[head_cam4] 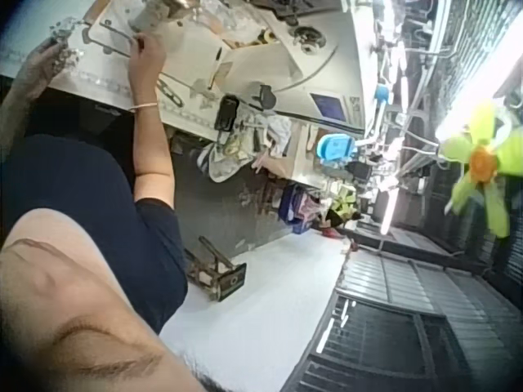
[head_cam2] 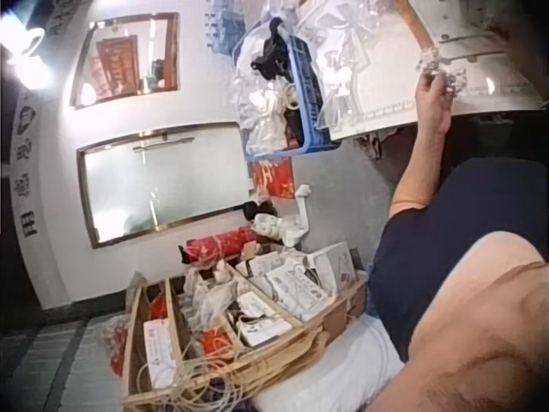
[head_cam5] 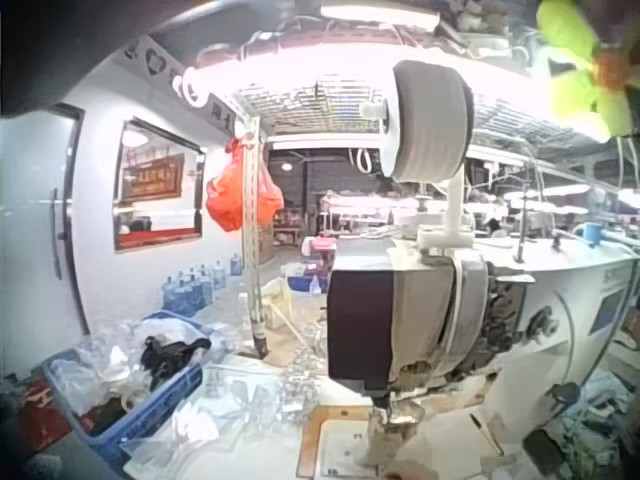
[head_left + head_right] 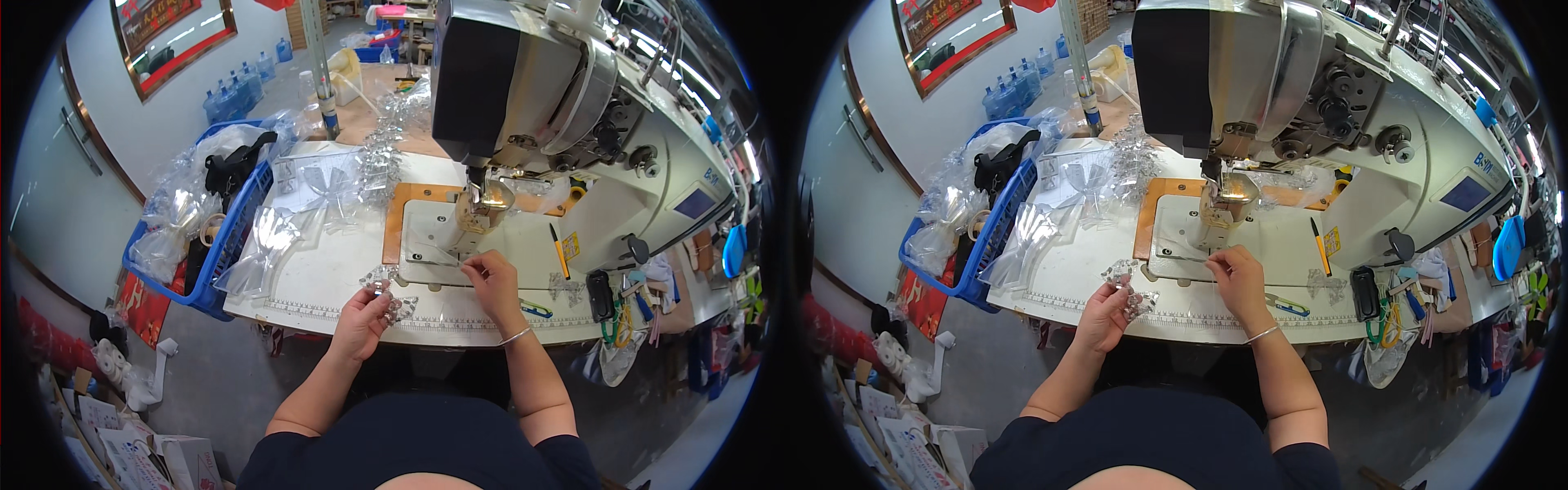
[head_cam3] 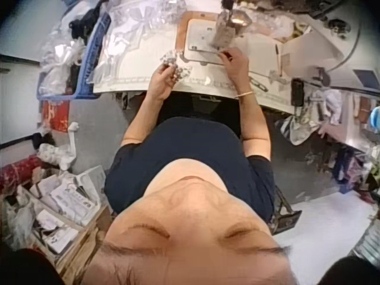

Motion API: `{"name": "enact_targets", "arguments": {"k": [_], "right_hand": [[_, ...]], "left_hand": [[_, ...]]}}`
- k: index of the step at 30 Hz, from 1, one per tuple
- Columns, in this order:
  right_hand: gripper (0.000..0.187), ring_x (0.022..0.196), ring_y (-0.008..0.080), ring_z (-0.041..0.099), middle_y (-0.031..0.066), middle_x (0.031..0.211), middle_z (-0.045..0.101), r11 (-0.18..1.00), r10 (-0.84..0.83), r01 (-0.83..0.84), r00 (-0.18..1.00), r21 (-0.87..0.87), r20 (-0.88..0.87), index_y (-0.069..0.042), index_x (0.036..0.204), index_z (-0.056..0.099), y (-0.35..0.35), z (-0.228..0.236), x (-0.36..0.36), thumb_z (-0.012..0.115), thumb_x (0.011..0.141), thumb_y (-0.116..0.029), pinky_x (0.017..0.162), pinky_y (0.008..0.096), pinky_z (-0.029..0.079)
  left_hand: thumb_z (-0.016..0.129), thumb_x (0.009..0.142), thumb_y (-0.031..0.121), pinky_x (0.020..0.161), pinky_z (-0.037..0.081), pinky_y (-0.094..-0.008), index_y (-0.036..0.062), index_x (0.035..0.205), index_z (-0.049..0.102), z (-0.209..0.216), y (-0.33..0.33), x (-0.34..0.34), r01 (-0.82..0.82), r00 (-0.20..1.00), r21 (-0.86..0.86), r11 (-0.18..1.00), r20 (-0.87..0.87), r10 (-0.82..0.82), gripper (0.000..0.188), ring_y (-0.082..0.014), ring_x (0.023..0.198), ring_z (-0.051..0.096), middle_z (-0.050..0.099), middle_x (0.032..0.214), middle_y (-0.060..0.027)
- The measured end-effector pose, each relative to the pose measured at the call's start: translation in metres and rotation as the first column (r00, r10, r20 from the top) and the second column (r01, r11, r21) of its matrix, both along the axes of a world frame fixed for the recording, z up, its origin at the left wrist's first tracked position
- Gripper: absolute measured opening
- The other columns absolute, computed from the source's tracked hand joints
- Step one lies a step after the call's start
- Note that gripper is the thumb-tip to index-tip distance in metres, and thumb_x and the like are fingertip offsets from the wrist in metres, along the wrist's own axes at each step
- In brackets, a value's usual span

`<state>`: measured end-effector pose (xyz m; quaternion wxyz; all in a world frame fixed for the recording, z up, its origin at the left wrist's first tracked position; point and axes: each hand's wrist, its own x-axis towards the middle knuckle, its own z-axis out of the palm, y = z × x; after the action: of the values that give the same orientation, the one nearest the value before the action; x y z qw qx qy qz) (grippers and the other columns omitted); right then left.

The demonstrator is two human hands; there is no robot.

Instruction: The person repeatedly sews small transparent plastic pieces using a sewing machine, then trims the excess thread with scissors. They handle the pieces one at a time, aligning them under the needle, sewing, and cutting the thread before moving to the next piece.

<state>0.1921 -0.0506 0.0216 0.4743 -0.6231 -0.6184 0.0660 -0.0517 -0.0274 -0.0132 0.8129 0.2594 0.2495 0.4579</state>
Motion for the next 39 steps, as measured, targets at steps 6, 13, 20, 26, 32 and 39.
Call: {"name": "enact_targets", "arguments": {"k": [6, 13, 20, 26, 32, 39], "right_hand": [[0.018, 0.067, 0.0193, 0.057, -0.0006, 0.089, 0.065, 0.949, 0.088, -0.255, 0.778, 0.185, 0.622, -0.012, 0.083, 0.065, -0.018, 0.05, 0.004, 0.068, 0.068, -0.003, 0.056, 0.0282, 0.048], [0.022, 0.089, 0.0205, 0.063, 0.003, 0.1, 0.064, 0.855, 0.346, -0.483, 0.803, 0.19, 0.486, -0.009, 0.092, 0.063, -0.023, 0.058, -0.003, 0.062, 0.073, 0.003, 0.072, 0.028, 0.053], [0.019, 0.096, 0.0207, 0.063, 0.0119, 0.105, 0.061, 0.899, 0.412, -0.413, 0.686, 0.145, -0.599, 0.001, 0.101, 0.059, -0.026, -0.008, -0.023, 0.06, 0.083, 0.007, 0.084, 0.0297, 0.051], [0.033, 0.093, 0.0204, 0.064, 0.008, 0.101, 0.063, 0.942, 0.078, -0.335, 0.185, 0.011, -0.98, -0.002, 0.113, 0.053, -0.022, -0.02, -0.038, 0.062, 0.082, 0.007, 0.081, 0.0275, 0.052], [0.031, 0.087, 0.0211, 0.065, 0.0096, 0.098, 0.063, 0.926, 0.011, -0.377, 0.102, -0.028, -0.995, -0.002, 0.112, 0.053, -0.024, -0.013, -0.043, 0.061, 0.083, 0.006, 0.076, 0.034, 0.057], [0.018, 0.084, 0.0221, 0.066, 0.0125, 0.092, 0.063, 0.94, 0.02, -0.337, 0.209, -0.053, -0.978, 0.003, 0.103, 0.057, -0.025, -0.003, -0.052, 0.06, 0.085, 0.004, 0.076, 0.0316, 0.059]], "left_hand": [[0.058, 0.09, 0.01, 0.079, 0.051, -0.0314, 0.0006, 0.117, 0.052, 0.049, 0.046, -0.04, -0.023, 0.988, 0.196, 0.98, 0.151, -0.007, 0.03, -0.0171, 0.085, 0.061, 0.059, 0.097, -0.0055], [0.059, 0.087, 0.006, 0.077, 0.051, -0.0303, -0.0018, 0.112, 0.056, 0.106, 0.042, -0.02, 0.422, 0.906, 0.301, 0.855, -0.148, -0.396, 0.027, -0.018, 0.087, 0.063, 0.061, 0.095, -0.0076], [0.064, 0.084, 0.003, 0.077, 0.053, -0.0283, -0.0013, 0.111, 0.058, 0.051, 0.016, 0.021, 0.351, 0.923, 0.101, 0.931, -0.206, -0.326, 0.027, -0.0182, 0.087, 0.064, 0.063, 0.096, -0.0075], [0.064, 0.085, 0.002, 0.075, 0.054, -0.0274, -0.0012, 0.111, 0.057, 0.027, 0.004, 0.023, 0.277, 0.957, 0.052, 0.96, -0.102, -0.27, 0.028, -0.0169, 0.086, 0.064, 0.063, 0.098, -0.007], [0.066, 0.082, 0.0, 0.075, 0.053, -0.0275, -0.0029, 0.108, 0.06, 0.015, 0.0, 0.018, 0.218, 0.943, 0.164, 0.962, -0.289, -0.164, 0.026, -0.0155, 0.082, 0.064, 0.065, 0.092, -0.008], [0.069, 0.08, 0.002, 0.071, 0.05, -0.0241, -0.0034, 0.103, 0.063, 0.014, 0.0, 0.015, 0.187, 0.927, 0.228, 0.956, -0.363, -0.095, 0.025, -0.0111, 0.078, 0.061, 0.066, 0.088, -0.0065]]}}
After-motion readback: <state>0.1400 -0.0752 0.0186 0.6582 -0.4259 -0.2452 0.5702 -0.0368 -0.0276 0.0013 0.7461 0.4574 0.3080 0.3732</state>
